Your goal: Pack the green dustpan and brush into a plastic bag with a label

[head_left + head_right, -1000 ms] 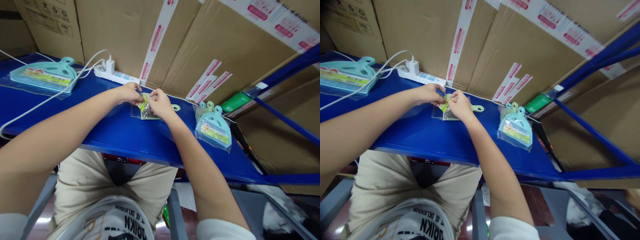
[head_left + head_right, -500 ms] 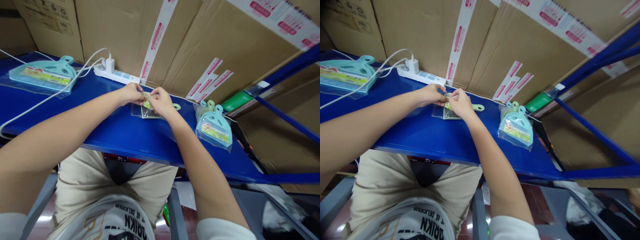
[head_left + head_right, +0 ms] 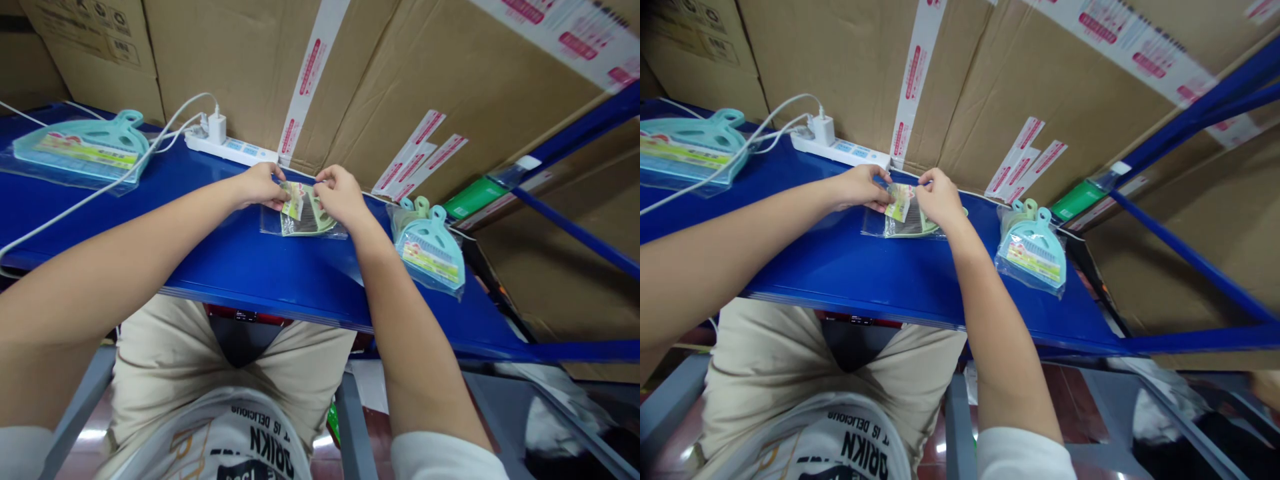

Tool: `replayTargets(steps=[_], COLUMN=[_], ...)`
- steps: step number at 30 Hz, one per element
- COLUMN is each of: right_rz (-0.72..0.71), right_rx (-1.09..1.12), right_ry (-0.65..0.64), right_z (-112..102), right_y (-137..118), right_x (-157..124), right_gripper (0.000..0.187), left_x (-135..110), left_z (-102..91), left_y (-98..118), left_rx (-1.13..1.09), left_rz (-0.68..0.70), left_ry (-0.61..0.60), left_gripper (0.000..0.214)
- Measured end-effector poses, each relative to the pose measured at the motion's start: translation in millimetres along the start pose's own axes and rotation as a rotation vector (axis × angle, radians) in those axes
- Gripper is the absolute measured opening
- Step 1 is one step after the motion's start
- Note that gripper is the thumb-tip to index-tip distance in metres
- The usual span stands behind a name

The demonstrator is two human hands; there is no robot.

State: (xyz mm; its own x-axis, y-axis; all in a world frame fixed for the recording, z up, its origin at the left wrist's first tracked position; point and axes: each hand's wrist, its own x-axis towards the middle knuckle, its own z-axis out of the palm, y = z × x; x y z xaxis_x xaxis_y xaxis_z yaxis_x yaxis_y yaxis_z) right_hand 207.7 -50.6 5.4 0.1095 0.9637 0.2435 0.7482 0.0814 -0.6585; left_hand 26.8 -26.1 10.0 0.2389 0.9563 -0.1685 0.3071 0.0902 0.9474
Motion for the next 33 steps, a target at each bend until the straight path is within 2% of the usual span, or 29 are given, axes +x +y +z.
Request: replayTargets(steps=[2,4,8,13,17,21,27,33], right_rz=[-0.006,0.052,0.164,0.170,0.297,0.360,0.353,0.346], right_rx=[-0.161,-0.314,-0.448,-0.504,-0.491,-0.406,-0.411,-0.384], right_ry=[0.104,0.154,0.115,0.131,0.027,-0.054,-0.063,-0.053], right_z=[-13.2,-23.4,-31.0,-30.1,-30.6,-31.1,-31.6,-32.1], right_y=[9.1,16.8,24.5,31.1,31.5,24.7,20.4,21.2], right_x=[2.8,3.6,3.1,7.4,9.6,7.6,4.9,4.3], right_gripper=[0.009,0.008,0.015,0.024,0.007,0.022,0.022,0.015], left_x=[2.9,4.0,1.5,0.3,-0.8,-7.2,-13.7,-12.2], left_z=[-1.6,-2.4,-1.3,2.0,5.7,7.8,7.4,4.6], left_y=[-0.9,-0.4,3.7,6.0,6.2,8.4,8.4,4.7], left_rx=[-0.004,-0.010,-0.018,-0.053,-0.093,-0.093,-0.097,-0.007], left_rz=[0.021,0.033,0.025,0.009,-0.024,-0.079,-0.125,-0.079], left_ry=[0.012,0.027,0.057,0.087,0.071,0.003,-0.037,-0.080], left_gripper=[0.062,0.057,0.045,0.045,0.051,0.053,0.061,0.071])
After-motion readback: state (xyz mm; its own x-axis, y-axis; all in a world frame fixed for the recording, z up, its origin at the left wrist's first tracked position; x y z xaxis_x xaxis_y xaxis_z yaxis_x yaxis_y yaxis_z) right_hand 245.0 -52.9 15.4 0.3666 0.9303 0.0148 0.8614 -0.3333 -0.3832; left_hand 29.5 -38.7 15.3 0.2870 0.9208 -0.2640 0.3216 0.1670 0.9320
